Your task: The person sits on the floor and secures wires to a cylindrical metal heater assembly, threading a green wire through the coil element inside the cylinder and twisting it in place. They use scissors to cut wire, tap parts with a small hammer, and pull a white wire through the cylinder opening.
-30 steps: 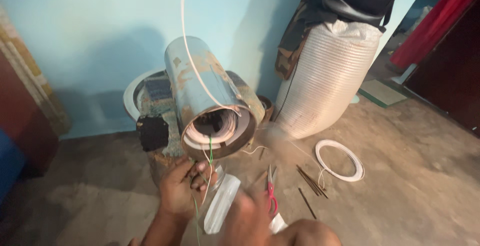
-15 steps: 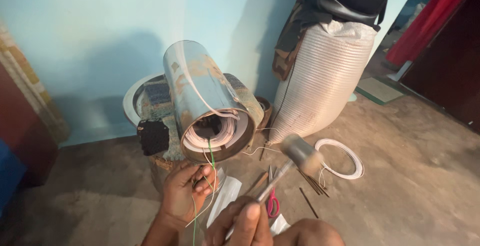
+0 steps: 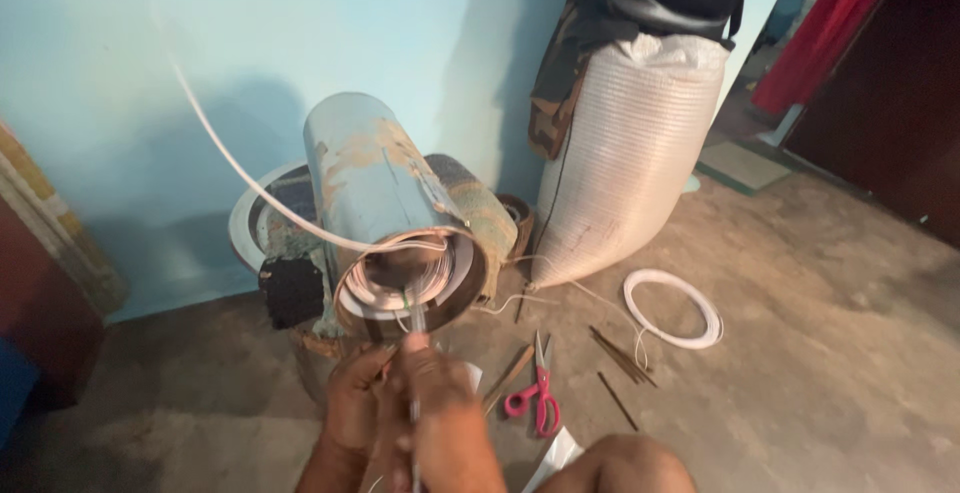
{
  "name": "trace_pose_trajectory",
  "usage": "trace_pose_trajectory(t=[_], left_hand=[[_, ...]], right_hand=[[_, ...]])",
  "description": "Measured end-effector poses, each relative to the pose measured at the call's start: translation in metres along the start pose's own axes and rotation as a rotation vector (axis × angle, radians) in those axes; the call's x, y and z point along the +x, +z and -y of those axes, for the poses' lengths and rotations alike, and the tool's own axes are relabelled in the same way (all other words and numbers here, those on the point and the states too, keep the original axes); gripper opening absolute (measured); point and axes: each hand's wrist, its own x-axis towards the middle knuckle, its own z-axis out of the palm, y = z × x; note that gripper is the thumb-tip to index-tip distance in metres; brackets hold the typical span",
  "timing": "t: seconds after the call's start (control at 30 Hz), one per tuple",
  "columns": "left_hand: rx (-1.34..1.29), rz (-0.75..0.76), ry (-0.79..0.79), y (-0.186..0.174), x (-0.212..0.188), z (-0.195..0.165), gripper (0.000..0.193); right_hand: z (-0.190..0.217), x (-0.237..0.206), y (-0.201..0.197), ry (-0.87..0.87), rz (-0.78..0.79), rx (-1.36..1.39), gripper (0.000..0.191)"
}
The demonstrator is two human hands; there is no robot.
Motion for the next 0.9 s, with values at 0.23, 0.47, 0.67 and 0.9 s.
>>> trace_pose_trajectory(t=[0.23,0.47,0.67,0.9], left_hand=[[0.421,0.184,0.233,0.001,-0.008,0.0,0.02],[0.224,0.205,0.158,0.032,-0.024,-0.016,0.02],[-0.282,0.304,-0.146,0.034,-0.02,-0.013,0.02],[-0.249,-0.068,-0.055,0.039,-0.027,-0.01,0.011]], right_hand=[[-0.025,0.01,-0.003,-0.131,0.146,-0.122,0.052],[-0.056,0.015,-0.019,-0.103,0.13,-0.024,0.048],[-0.052,0.015,-0.02,-0.814,0.025,-0.535,0.046],[0.001,-0.014,-0.048,-0.62,-0.156,-1.397,0.024]])
